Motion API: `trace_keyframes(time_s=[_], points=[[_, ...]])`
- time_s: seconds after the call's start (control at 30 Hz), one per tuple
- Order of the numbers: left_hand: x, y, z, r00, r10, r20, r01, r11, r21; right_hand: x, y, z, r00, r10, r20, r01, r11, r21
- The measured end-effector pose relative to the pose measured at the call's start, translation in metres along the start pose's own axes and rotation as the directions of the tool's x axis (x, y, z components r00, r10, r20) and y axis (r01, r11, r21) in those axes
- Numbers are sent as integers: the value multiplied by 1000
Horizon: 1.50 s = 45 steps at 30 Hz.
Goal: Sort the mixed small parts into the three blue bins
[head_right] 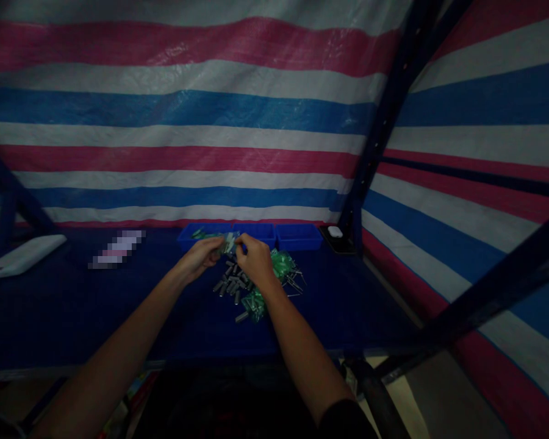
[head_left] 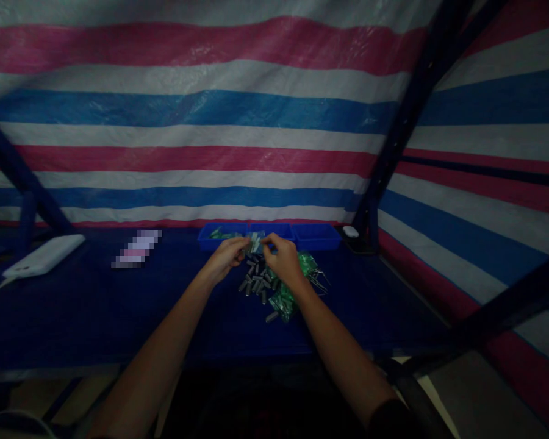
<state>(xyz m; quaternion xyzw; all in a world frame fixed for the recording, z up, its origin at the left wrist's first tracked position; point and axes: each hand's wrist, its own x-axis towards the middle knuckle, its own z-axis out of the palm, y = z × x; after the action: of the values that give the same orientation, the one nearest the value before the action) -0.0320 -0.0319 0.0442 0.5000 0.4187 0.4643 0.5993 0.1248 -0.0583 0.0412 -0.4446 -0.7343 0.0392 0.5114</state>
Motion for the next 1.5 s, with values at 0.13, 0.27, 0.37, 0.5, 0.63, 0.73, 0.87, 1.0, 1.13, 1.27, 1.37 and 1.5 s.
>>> trace_keyframes(time_s=[0.13,0.27,0.37,0.5,0.63,0.73,0.87,1.0,1.13,1.27,1.37,1.5], points=[[3,11,-2,972,83,-221,-105,990,-92,4,6,-3,999,13,-42,-14,1000,-11],[-5,25,-3,988,-129,-88,98,951,-293,11,26,-22,964,217,-152,-233,967,-102],[-12,20,5,971,-212,109,230,953,-197,10,39,-29,934,356,-42,-356,908,-220],[-12,-1,22,996,-83,-12,83,996,-33,1,39,-21,919,344,192,-230,864,-448],[-8,-15,28,998,-28,-47,33,993,110,-3,34,-9,870,321,375,-80,842,-534],[-5,-19,26,1000,-9,-20,12,990,143,1,33,-8,890,294,348,-86,858,-507],[-5,-16,20,999,-23,-42,28,991,128,7,27,-11,959,223,173,-177,953,-248],[-8,-10,18,985,-171,-9,172,984,39,5,14,-9,994,109,17,-109,994,3],[-6,-8,16,994,-77,-72,72,995,-76,1,4,-3,999,27,33,-29,999,42],[-3,-11,15,900,399,-177,-351,902,250,1,2,4,965,252,74,-261,951,168],[-5,-14,18,757,652,38,-570,631,526,2,6,7,868,463,179,-496,789,362],[-9,-14,22,727,670,150,-604,521,603,3,10,6,862,478,167,-497,737,458]])
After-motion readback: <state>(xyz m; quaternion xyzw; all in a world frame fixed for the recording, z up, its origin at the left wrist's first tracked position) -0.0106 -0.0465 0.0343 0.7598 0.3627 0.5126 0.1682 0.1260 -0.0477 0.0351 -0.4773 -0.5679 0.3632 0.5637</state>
